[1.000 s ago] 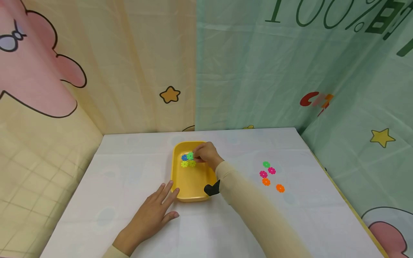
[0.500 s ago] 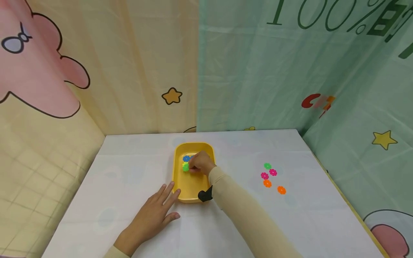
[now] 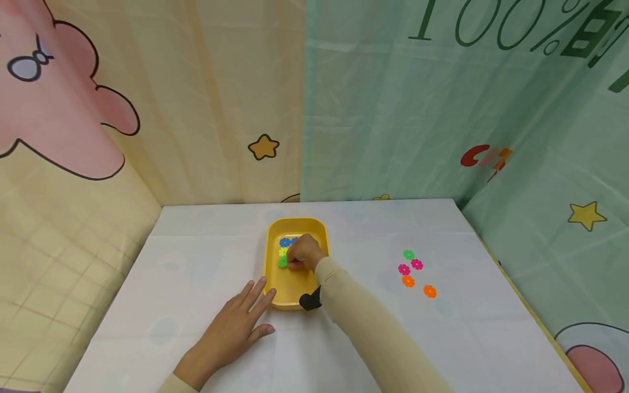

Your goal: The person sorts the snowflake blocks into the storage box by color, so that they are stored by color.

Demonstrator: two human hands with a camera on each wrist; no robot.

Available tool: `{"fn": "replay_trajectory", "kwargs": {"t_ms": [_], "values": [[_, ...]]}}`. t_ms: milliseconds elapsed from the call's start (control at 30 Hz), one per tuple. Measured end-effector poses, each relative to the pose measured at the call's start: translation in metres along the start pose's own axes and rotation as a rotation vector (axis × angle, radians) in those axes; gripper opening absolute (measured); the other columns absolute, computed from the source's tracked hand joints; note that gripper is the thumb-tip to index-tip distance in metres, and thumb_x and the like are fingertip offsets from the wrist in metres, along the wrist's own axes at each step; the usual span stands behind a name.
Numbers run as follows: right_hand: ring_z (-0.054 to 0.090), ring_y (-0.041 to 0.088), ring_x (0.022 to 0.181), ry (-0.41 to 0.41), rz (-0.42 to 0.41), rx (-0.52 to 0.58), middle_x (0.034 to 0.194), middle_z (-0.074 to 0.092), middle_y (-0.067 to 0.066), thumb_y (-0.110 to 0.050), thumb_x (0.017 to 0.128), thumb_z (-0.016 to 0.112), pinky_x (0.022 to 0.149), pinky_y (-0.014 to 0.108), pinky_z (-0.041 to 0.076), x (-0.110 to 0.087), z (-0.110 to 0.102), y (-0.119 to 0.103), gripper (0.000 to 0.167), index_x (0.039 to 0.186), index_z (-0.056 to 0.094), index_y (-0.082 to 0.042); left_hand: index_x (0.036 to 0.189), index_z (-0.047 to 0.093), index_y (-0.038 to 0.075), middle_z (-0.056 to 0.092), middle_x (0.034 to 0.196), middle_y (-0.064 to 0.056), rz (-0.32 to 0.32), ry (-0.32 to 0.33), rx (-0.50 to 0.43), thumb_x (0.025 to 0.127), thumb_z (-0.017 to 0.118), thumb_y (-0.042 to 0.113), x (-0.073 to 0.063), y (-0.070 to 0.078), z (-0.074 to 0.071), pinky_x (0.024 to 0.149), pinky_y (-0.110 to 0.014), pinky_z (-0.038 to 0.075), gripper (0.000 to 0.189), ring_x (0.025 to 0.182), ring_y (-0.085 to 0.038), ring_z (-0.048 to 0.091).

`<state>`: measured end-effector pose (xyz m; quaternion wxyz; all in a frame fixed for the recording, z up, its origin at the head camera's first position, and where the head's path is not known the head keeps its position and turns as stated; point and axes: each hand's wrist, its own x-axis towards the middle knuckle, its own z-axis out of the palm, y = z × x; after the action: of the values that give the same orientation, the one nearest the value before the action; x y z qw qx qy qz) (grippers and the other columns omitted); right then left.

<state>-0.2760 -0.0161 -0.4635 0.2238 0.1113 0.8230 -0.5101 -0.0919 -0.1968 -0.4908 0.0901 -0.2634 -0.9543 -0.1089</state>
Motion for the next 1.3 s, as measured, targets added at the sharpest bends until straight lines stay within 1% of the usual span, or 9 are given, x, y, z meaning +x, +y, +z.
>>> {"fn": "replay_trajectory", "kwargs": {"t_ms": [233, 500, 633, 700, 767, 867, 1067, 1167, 1300], "values": [[0.066, 0.019, 0.057, 0.015, 0.009, -0.062, 0.074, 0.063, 0.01, 0.012, 0.082, 0.074, 0.062, 0.03, 0.061, 0.0, 0.003, -0.001, 0.013, 0.085, 0.067, 0.001, 0.155, 0.045, 0.016, 0.029, 0.166, -0.014, -0.006, 0.0, 0.002, 0.096, 0.06, 0.058, -0.001, 0.0, 0.002, 0.105, -0.056, 0.047, 0.074, 0.145, -0.042, 0.039], [0.062, 0.019, 0.052, 0.025, -0.006, -0.13, 0.068, 0.059, 0.01, 0.013, 0.08, 0.074, 0.058, 0.029, 0.06, 0.0, 0.0, -0.001, 0.012, 0.079, 0.068, 0.003, 0.154, 0.046, 0.016, 0.032, 0.165, -0.014, -0.001, 0.018, 0.01, 0.095, 0.059, 0.059, -0.001, 0.0, 0.004, 0.104, -0.055, 0.048, 0.075, 0.145, -0.042, 0.04], [0.051, 0.017, 0.045, 0.025, -0.053, -0.157, 0.058, 0.053, 0.007, 0.016, 0.076, 0.071, 0.045, 0.024, 0.049, -0.004, -0.003, -0.002, 0.011, 0.074, 0.07, 0.006, 0.156, 0.044, 0.016, 0.028, 0.167, -0.014, -0.015, -0.014, -0.003, 0.095, 0.061, 0.058, 0.0, 0.001, 0.003, 0.106, -0.056, 0.046, 0.076, 0.147, -0.042, 0.037], [0.048, 0.016, 0.045, 0.024, -0.072, -0.168, 0.057, 0.053, 0.006, 0.014, 0.077, 0.07, 0.044, 0.022, 0.044, -0.006, -0.007, -0.004, 0.008, 0.075, 0.071, 0.006, 0.156, 0.043, 0.016, 0.026, 0.168, -0.013, -0.02, -0.029, -0.007, 0.096, 0.061, 0.057, 0.0, 0.002, 0.002, 0.107, -0.056, 0.045, 0.076, 0.148, -0.042, 0.036], [0.05, 0.015, 0.046, 0.018, -0.093, -0.142, 0.057, 0.054, 0.006, 0.012, 0.081, 0.069, 0.045, 0.022, 0.044, -0.01, -0.012, -0.008, 0.005, 0.079, 0.072, 0.008, 0.157, 0.043, 0.015, 0.025, 0.168, -0.013, -0.022, -0.034, -0.011, 0.096, 0.061, 0.057, 0.0, 0.001, 0.002, 0.108, -0.056, 0.044, 0.076, 0.148, -0.042, 0.035], [0.058, 0.014, 0.052, -0.008, -0.108, -0.059, 0.066, 0.061, 0.006, 0.005, 0.089, 0.068, 0.053, 0.022, 0.054, -0.016, -0.024, -0.015, 0.006, 0.091, 0.073, 0.009, 0.156, 0.043, 0.016, 0.026, 0.168, -0.013, -0.019, -0.017, -0.009, 0.095, 0.062, 0.056, 0.0, 0.001, 0.003, 0.108, -0.056, 0.044, 0.076, 0.147, -0.042, 0.036], [0.063, 0.016, 0.059, -0.095, -0.179, 0.082, 0.082, 0.066, 0.011, 0.004, 0.093, 0.066, 0.065, 0.026, 0.061, -0.025, -0.054, -0.023, 0.021, 0.111, 0.07, 0.014, 0.157, 0.042, 0.016, 0.024, 0.169, -0.012, -0.022, -0.006, -0.013, 0.095, 0.063, 0.055, -0.001, -0.001, 0.004, 0.108, -0.056, 0.045, 0.077, 0.147, -0.042, 0.036], [0.065, 0.016, 0.062, -0.104, -0.191, 0.1, 0.086, 0.066, 0.013, 0.004, 0.094, 0.065, 0.068, 0.028, 0.062, -0.027, -0.074, -0.025, 0.023, 0.115, 0.068, 0.014, 0.158, 0.04, 0.017, 0.023, 0.169, -0.012, -0.029, -0.019, -0.025, 0.095, 0.063, 0.055, -0.001, 0.0, 0.004, 0.108, -0.056, 0.044, 0.077, 0.148, -0.042, 0.034], [0.067, 0.018, 0.068, -0.046, -0.174, 0.043, 0.095, 0.069, 0.016, -0.002, 0.097, 0.066, 0.072, 0.028, 0.062, -0.03, -0.108, -0.026, 0.024, 0.119, 0.068, 0.009, 0.158, 0.041, 0.015, 0.024, 0.168, -0.013, -0.024, -0.005, -0.03, 0.095, 0.064, 0.054, 0.0, 0.002, 0.004, 0.108, -0.056, 0.044, 0.077, 0.148, -0.042, 0.035]]}}
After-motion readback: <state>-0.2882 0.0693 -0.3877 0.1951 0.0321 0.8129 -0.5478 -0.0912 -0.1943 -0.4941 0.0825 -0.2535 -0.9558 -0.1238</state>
